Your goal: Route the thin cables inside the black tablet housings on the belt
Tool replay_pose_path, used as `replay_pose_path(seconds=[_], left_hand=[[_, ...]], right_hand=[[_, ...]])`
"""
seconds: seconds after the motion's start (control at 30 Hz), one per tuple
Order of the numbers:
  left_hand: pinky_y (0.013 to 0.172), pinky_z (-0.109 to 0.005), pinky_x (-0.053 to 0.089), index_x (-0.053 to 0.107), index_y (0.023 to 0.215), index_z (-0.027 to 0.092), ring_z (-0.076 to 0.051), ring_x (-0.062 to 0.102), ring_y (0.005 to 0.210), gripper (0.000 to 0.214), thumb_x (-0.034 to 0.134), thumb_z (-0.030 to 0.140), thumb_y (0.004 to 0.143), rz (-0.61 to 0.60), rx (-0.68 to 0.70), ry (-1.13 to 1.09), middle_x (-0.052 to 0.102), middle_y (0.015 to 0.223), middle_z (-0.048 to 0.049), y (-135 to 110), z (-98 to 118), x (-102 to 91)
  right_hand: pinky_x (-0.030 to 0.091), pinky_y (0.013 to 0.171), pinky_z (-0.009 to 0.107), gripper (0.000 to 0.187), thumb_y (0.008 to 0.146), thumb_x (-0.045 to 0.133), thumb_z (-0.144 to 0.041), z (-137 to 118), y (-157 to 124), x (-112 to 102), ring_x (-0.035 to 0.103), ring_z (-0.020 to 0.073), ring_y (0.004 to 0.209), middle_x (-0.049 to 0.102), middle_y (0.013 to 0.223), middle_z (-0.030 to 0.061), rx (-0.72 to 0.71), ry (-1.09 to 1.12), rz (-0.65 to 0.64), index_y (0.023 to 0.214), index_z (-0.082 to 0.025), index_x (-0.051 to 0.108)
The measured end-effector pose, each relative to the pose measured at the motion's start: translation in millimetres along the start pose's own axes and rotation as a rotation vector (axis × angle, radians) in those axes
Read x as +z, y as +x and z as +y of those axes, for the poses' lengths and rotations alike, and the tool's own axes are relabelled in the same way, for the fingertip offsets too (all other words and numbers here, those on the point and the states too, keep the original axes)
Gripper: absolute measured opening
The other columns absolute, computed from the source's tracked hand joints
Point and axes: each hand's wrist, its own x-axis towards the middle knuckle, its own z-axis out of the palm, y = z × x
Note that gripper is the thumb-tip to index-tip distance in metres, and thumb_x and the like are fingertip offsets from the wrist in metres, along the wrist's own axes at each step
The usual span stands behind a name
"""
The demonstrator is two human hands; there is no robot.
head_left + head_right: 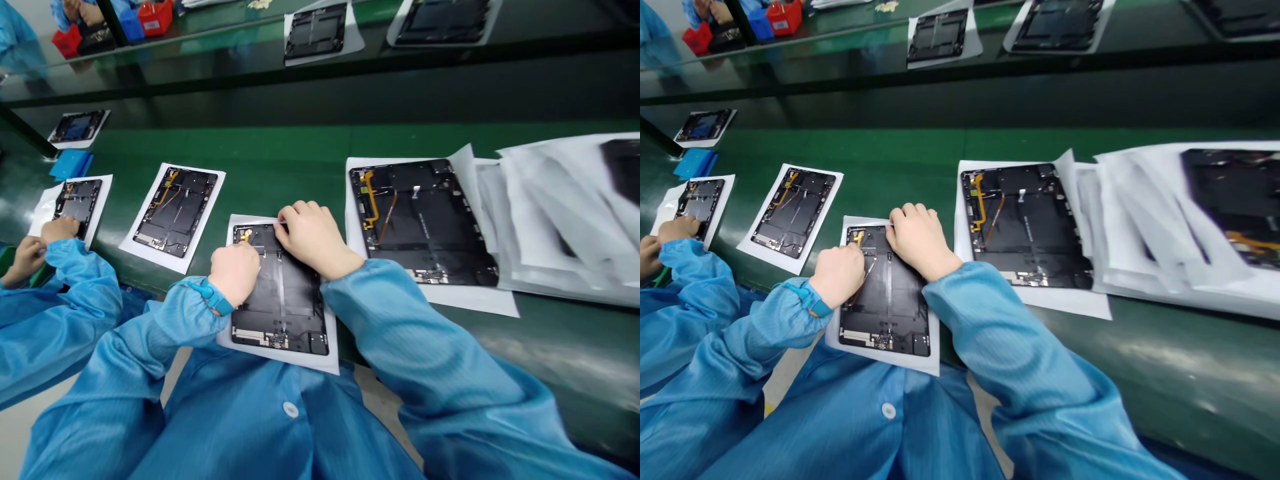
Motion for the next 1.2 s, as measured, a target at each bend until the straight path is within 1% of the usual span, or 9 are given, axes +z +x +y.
replay_pose_path(seconds=[0.3,0.4,0.5,0.6,0.7,0.83,0.93,1.07,1.2], left_hand=[[0.085,-0.041,0.059,0.077,0.106,0.006,-0.034,0.076,0.106,0.035,0.044,0.005,0.096,-0.061,0.022,0.015,0.076,0.106,-0.0267,2,6,-4.8],[0.086,-0.040,0.059,0.076,0.107,0.007,-0.034,0.076,0.106,0.030,0.048,0.010,0.095,-0.033,-0.013,0.044,0.076,0.105,-0.0265,-3,-4,-2.9],[0.086,-0.040,0.059,0.073,0.108,0.008,-0.035,0.076,0.104,0.028,0.051,0.018,0.094,-0.006,-0.098,0.077,0.076,0.101,-0.0250,-14,-22,7.8],[0.083,-0.042,0.059,0.070,0.108,0.010,-0.036,0.077,0.099,0.029,0.049,0.025,0.095,0.003,-0.193,0.078,0.075,0.097,-0.0231,-26,-38,22.3],[0.079,-0.042,0.059,0.068,0.109,0.013,-0.034,0.077,0.095,0.031,0.044,0.029,0.098,0.037,-0.229,0.021,0.076,0.097,-0.0190,-30,-39,30.6],[0.080,-0.038,0.058,0.064,0.117,0.016,-0.031,0.076,0.098,0.031,0.045,0.035,0.101,0.110,-0.137,-0.070,0.075,0.110,-0.0150,-22,-26,26.7],[0.084,-0.037,0.057,0.062,0.121,0.014,-0.030,0.075,0.103,0.032,0.045,0.032,0.101,0.122,-0.087,-0.077,0.073,0.113,-0.0173,-9,-17,19.4],[0.090,-0.038,0.056,0.063,0.122,0.009,-0.031,0.074,0.108,0.033,0.045,0.026,0.101,0.154,-0.109,-0.052,0.073,0.113,-0.0211,8,-12,9.8],[0.093,-0.040,0.056,0.069,0.117,0.005,-0.033,0.073,0.112,0.035,0.045,0.023,0.100,0.112,-0.129,0.005,0.074,0.110,-0.0250,23,-9,0.7]], right_hand=[[0.035,0.079,0.041,0.032,0.101,0.041,-0.027,-3,-4,-2,0.053,0.0329,0.099,0.066,0.106,0.0194,0.028,0.026,-0.022,0.108,-0.012,0.069],[0.035,0.079,0.042,0.033,0.101,0.040,-0.027,-2,-4,0,0.052,0.0332,0.098,0.066,0.106,0.0198,0.018,0.042,-0.001,0.108,-0.012,0.069],[0.035,0.080,0.042,0.034,0.102,0.040,-0.027,-2,-3,1,0.052,0.0330,0.099,0.066,0.107,0.0197,0.019,0.040,0.003,0.108,-0.012,0.069],[0.035,0.081,0.042,0.034,0.102,0.040,-0.027,-3,-3,-1,0.052,0.0330,0.101,0.066,0.109,0.0194,0.030,0.047,0.001,0.110,-0.012,0.069],[0.035,0.082,0.043,0.035,0.101,0.041,-0.026,-7,-3,-4,0.051,0.0342,0.104,0.065,0.114,0.0198,0.003,0.058,0.021,0.114,-0.011,0.069],[0.035,0.083,0.044,0.034,0.100,0.042,-0.024,-14,-2,-3,0.051,0.0338,0.103,0.067,0.114,0.0186,-0.056,0.106,0.042,0.113,-0.012,0.070],[0.035,0.084,0.044,0.033,0.100,0.042,-0.024,-15,2,1,0.050,0.0334,0.106,0.068,0.117,0.0179,-0.069,0.138,0.061,0.113,-0.014,0.071],[0.034,0.086,0.043,0.034,0.101,0.041,-0.024,-11,5,7,0.051,0.0334,0.109,0.068,0.118,0.0171,-0.050,0.158,0.080,0.114,-0.014,0.071],[0.034,0.085,0.044,0.034,0.100,0.042,-0.024,-9,4,9,0.051,0.0334,0.108,0.069,0.117,0.0177,-0.050,0.151,0.081,0.115,-0.013,0.071]])
